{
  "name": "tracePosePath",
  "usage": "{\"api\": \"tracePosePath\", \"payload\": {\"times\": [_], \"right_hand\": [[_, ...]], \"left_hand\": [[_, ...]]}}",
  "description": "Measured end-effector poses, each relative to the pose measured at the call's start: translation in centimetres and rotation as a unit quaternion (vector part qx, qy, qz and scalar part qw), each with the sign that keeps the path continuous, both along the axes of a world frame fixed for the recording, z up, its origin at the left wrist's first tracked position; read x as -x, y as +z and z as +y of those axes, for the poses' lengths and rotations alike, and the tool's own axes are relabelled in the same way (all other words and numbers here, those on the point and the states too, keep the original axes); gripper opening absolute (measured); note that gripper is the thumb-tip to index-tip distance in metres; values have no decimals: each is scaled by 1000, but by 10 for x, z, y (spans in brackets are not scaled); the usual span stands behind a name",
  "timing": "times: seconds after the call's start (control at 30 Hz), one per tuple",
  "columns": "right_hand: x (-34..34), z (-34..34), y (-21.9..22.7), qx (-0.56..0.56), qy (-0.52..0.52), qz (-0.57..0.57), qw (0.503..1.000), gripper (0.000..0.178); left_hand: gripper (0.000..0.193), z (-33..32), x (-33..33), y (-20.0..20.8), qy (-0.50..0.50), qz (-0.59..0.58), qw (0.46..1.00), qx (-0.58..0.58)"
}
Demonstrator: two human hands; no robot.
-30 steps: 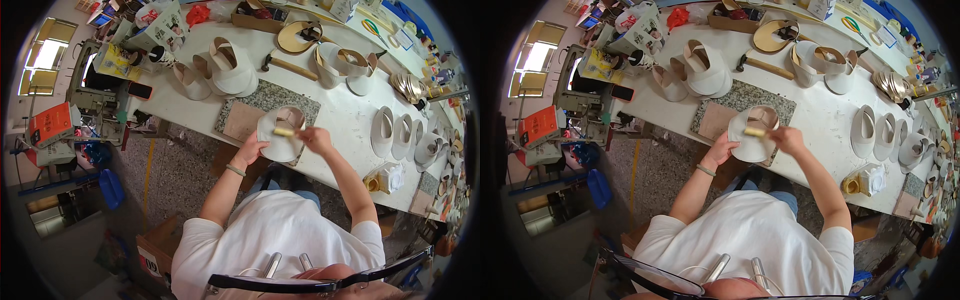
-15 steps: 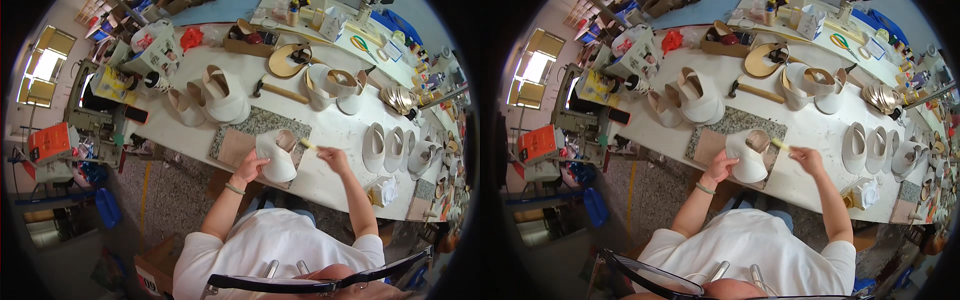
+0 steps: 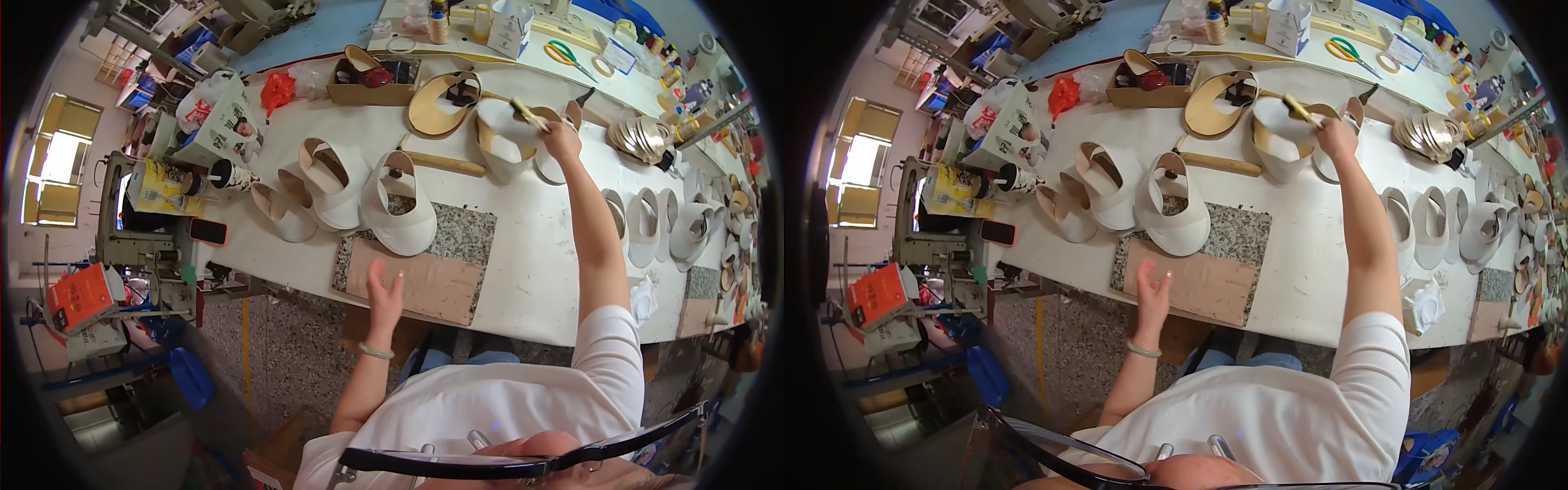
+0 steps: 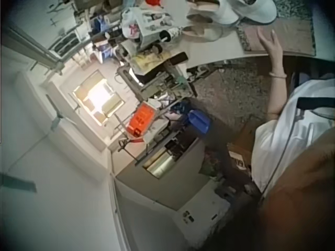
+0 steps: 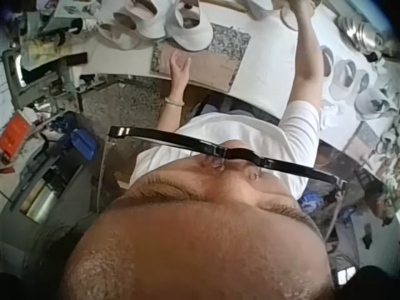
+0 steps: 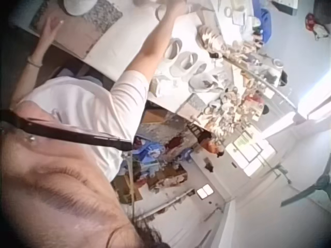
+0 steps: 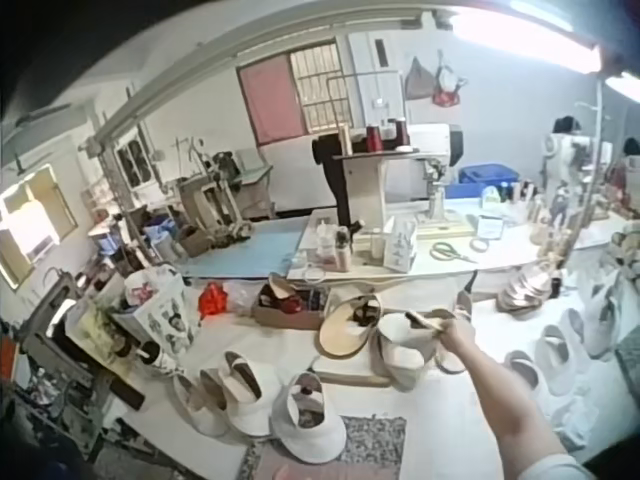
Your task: The person applies glue to shoe upper pieces using a small brush and fits shoe uppers onto insoles by hand. The person then applies glue to additional shoe upper components using the brush.
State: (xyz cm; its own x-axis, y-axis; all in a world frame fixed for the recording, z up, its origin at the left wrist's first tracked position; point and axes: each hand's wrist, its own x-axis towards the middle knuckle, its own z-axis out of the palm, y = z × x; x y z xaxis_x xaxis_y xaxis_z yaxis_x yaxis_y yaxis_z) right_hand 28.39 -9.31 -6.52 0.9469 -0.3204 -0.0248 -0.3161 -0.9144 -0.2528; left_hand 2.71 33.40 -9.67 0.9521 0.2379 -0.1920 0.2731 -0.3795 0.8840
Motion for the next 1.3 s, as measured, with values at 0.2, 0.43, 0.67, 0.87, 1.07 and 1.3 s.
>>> {"api": "tracePosePath", "payload": {"times": [0.2, 0.43, 0.67, 0.87, 1.07, 1.3], "right_hand": [[128, 50, 89, -339, -81, -78, 934, 27], [326, 35, 64, -502, -173, -161, 832, 23], [505, -74, 21, 7, -368, 111, 923, 31], [510, -77, -34, -10, -367, 92, 926, 25], [518, -74, -29, -44, -373, 135, 917, 25], [543, -47, 14, -94, -390, -35, 915, 27]], "left_hand": [[55, -120, -23, 35, -244, -172, 954, -15], [51, -221, -9, 64, -454, 34, 828, 327], [54, -232, 31, 48, -501, 155, 769, 365], [55, -267, 51, 41, -481, 213, 747, 406], [58, -303, 69, 35, -497, 238, 757, 352], [61, -329, 88, 10, -489, 243, 740, 393]]}}
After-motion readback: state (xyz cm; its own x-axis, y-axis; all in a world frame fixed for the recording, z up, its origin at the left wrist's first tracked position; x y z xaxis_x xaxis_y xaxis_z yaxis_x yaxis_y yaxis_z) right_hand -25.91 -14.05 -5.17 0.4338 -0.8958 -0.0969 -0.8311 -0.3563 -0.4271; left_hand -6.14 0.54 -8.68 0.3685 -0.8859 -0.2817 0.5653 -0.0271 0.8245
